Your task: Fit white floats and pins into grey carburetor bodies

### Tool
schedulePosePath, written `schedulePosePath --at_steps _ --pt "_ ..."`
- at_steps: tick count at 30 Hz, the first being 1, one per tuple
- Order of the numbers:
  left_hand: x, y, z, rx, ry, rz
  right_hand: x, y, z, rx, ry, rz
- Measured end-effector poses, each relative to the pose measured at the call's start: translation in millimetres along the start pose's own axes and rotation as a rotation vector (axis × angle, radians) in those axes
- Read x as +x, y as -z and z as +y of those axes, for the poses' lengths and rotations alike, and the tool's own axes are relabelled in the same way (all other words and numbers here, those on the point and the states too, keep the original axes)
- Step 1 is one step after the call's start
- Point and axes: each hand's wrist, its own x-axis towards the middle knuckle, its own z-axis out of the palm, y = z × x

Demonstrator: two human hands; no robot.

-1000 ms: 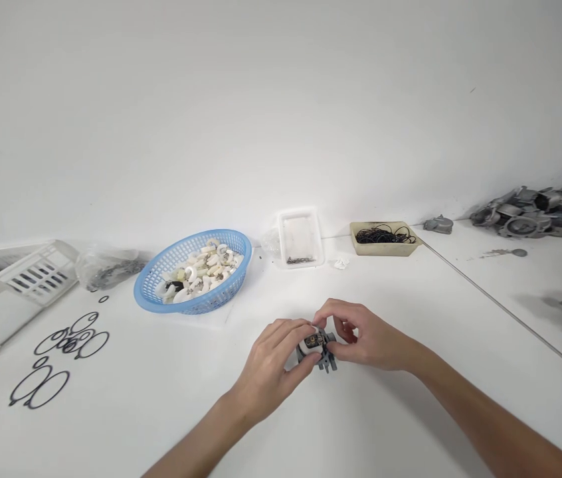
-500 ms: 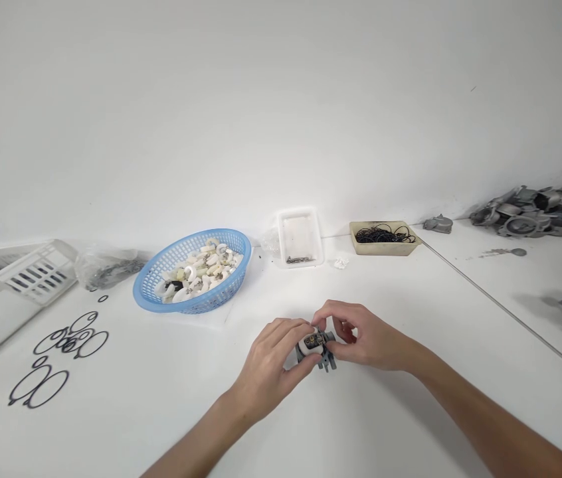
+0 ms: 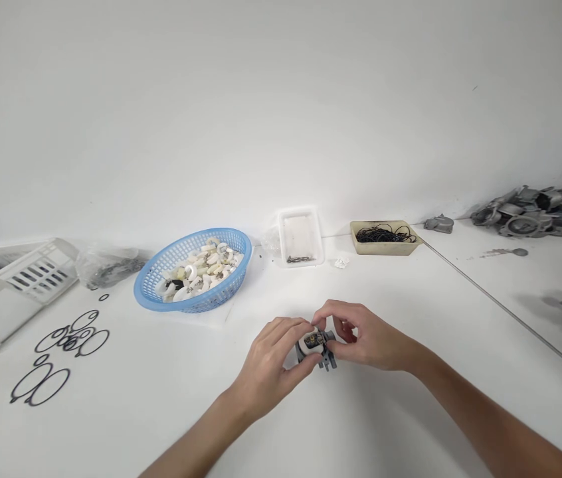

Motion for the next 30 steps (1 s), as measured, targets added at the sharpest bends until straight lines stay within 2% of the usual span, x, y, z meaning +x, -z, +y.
schedulePosePath --at_steps 10,21,30 --pt "-1.4 2.4 0.9 -0.060 0.051 -0.041 0.9 2.5 0.9 -0.027 0.023 -0.010" --pt "2.5 3.7 4.1 -0.046 0.116 -0.004 0.6 -0.3 3.3 -0.009 0.022 -0.004" --pt "1.2 2.3 1.4 -0.031 0.120 0.004 1.1 -0.1 1.6 -0.026 0.030 -0.003"
